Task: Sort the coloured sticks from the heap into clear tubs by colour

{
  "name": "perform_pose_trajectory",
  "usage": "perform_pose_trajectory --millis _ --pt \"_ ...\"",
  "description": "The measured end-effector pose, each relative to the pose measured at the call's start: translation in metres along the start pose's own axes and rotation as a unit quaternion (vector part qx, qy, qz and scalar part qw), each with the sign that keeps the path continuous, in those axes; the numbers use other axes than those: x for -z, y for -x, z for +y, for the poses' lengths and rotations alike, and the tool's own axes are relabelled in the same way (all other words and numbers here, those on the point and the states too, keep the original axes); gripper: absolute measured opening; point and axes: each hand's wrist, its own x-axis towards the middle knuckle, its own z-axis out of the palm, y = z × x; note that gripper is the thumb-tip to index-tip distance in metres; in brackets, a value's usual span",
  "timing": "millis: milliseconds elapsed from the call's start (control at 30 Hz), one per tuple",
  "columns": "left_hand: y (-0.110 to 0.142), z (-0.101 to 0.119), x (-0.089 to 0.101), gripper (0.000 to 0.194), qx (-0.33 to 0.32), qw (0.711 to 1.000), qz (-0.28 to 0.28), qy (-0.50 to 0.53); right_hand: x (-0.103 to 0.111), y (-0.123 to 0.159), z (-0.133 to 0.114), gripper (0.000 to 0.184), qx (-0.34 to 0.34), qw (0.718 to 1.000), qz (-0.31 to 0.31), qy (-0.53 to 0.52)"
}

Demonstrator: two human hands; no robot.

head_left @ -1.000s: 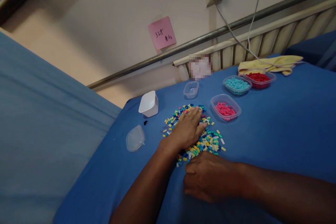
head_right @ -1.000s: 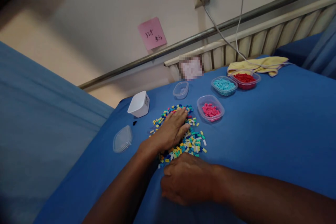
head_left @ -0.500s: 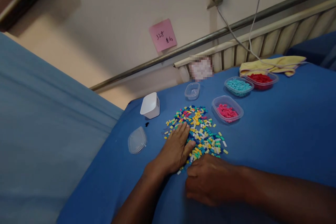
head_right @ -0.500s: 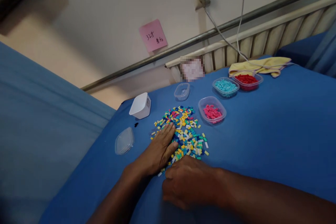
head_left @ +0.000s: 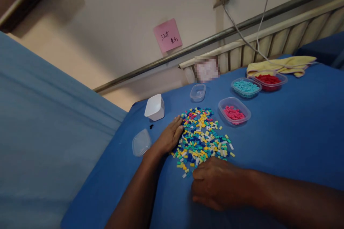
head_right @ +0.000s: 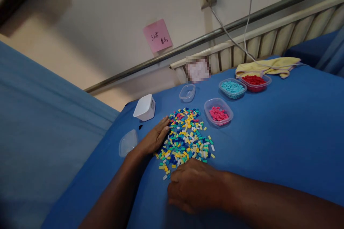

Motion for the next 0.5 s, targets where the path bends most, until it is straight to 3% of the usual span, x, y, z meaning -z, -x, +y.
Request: perform_pose_trajectory --millis 133,233,400,500 --pt "0.032 0.015 0.001 0.073 0.025 1.000 0.001 0.002 0.003 0.000 0.000 0.028 0.009 1.000 0.006 -0.001" --pt "0.036 0.027 0.007 0.063 0.035 0.999 0.032 -0.013 0.003 0.000 0.000 0.030 0.011 1.000 0.002 0.005" --pt "-0.009 0.037 0.016 0.037 0.048 0.990 0.113 -0.070 -0.003 0.002 0.001 0.028 0.001 1.000 0.000 0.006" --pt "-0.038 0.040 0.017 0.030 0.044 0.992 0.062 -0.102 -0.007 0.003 0.001 0.027 -0.005 1.000 0.016 0.017"
